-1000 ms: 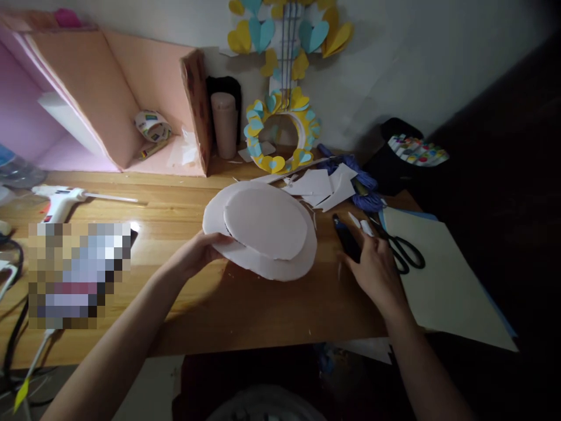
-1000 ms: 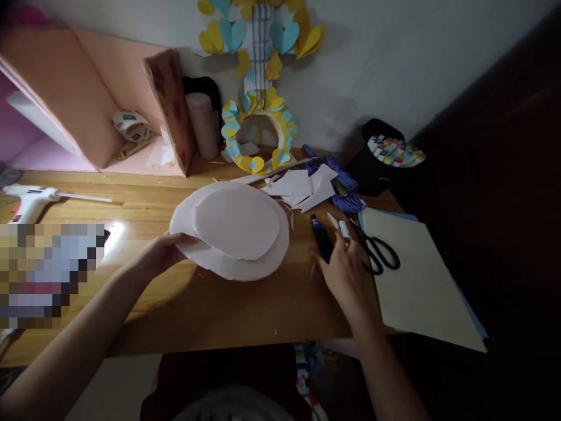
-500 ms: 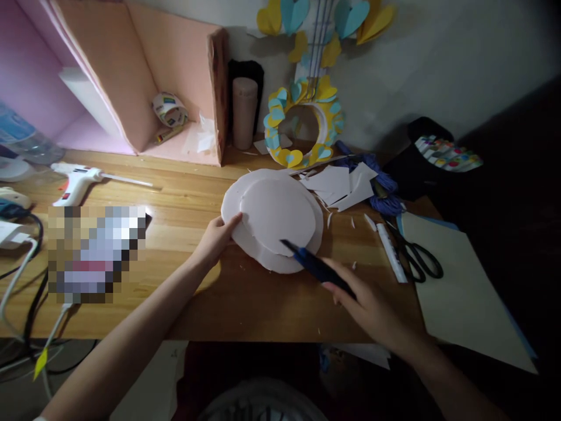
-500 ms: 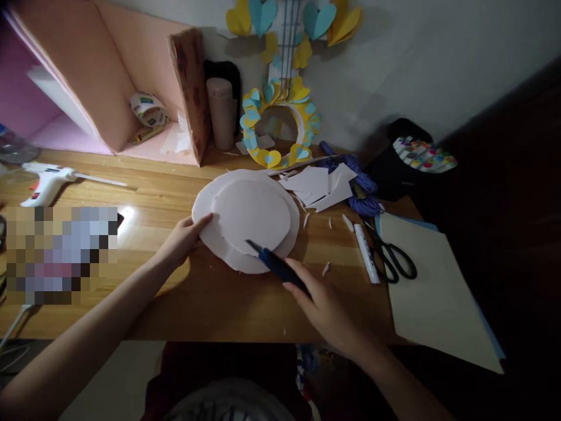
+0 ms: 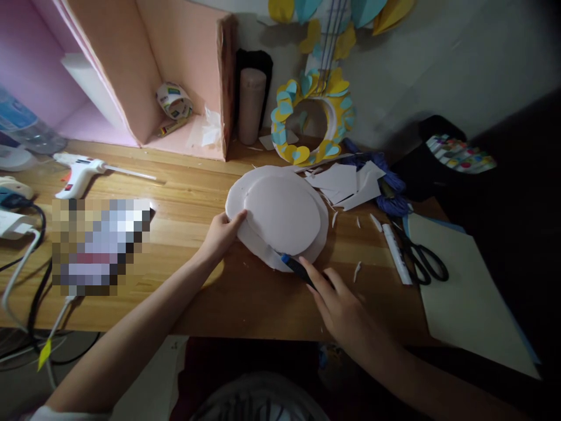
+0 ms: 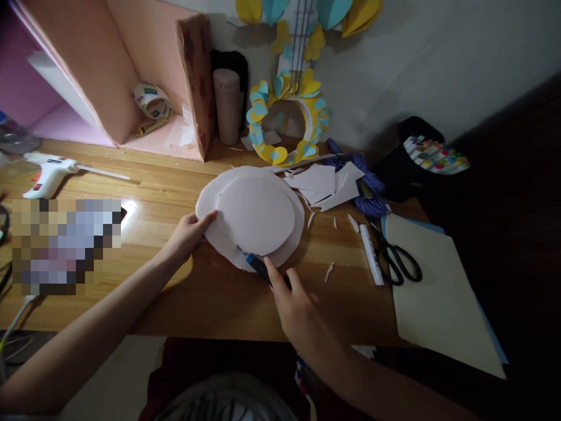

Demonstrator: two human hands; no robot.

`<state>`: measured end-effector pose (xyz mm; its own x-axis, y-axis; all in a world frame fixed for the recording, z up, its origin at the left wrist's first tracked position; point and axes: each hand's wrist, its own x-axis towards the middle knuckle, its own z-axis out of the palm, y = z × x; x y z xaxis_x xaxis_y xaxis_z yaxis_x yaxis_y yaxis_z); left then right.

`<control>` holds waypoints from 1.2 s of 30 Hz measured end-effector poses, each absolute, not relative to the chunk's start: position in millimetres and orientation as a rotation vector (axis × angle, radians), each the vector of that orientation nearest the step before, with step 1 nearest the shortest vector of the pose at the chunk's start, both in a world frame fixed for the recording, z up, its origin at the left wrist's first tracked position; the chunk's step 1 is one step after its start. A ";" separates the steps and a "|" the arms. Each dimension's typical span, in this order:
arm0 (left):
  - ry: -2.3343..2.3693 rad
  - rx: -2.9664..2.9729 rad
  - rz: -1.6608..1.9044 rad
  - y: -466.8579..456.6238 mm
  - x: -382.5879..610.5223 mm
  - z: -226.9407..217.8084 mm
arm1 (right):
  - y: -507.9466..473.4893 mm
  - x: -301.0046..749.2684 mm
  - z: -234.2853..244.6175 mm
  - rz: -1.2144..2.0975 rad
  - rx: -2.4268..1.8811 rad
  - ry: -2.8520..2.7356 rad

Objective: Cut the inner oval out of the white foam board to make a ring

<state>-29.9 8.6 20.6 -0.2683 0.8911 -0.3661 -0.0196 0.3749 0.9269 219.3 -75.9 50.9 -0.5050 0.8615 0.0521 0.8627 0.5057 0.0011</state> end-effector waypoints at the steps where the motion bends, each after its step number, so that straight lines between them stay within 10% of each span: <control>1: 1.596 0.810 1.081 8.8 -29.8 20.9 | -76.9 218.1 51.3 -0.112 -1.539 -2.725; 22: 1.657 0.907 1.048 7.6 -28.9 18.0 | -88.6 220.0 71.0 -0.535 -1.595 -2.900; 36: 1.399 0.658 1.098 7.7 -30.0 27.4 | -72.4 307.8 50.4 0.073 -1.716 -2.178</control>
